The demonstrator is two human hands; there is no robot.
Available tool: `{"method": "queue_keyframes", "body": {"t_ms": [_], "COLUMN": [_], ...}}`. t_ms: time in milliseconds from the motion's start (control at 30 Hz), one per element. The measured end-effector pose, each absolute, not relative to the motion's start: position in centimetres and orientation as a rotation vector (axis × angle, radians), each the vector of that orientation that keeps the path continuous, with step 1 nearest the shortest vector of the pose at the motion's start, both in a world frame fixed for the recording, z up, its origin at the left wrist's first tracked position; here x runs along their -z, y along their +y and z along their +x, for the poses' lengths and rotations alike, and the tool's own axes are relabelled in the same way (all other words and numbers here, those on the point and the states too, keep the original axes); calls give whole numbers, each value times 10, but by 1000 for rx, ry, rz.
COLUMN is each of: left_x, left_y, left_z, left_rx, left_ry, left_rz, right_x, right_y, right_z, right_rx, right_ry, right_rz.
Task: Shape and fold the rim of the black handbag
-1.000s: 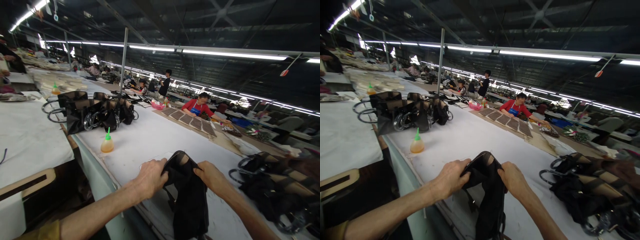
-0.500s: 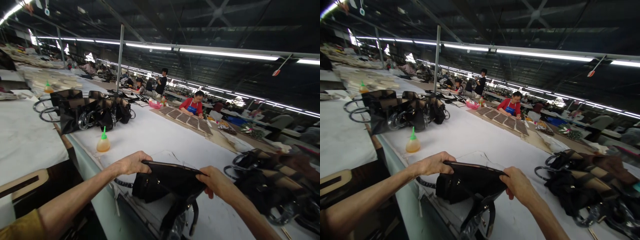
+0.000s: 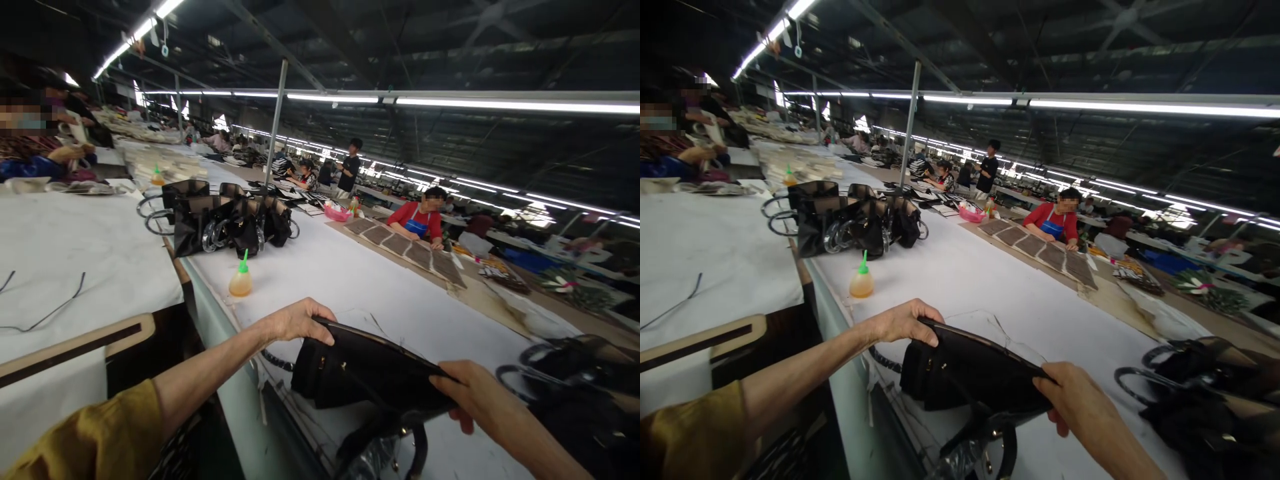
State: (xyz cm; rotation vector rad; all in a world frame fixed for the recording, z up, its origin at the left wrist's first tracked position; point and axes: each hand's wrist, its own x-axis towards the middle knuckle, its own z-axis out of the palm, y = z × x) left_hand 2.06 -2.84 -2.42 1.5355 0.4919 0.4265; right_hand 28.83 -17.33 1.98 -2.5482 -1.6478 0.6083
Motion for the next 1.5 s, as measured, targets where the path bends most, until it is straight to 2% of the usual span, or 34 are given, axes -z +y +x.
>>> {"method": "queue_keyframes", "body": {"t_ms": [467,900,1300,1500], "left_x": [28,32,33,43], "left_y": [-21,-16,-10,-1], "left_z": [16,14,16,19], "left_rx": [-462,-471,-377,-367], "left_ry": [382,372,318,292], "left_rz": [1503,1484,1445,1440], "right_x": [-10,-18,-5,-6], "right_y": [-168,-173,-167,-169], "right_z": [302,292,329,330], "right_rx": [-737,-565,-824,-786], "right_ry": [-1605,-1706,-1806,-1925], "right_rz": [-2484,-2493,-2295,-2278]}}
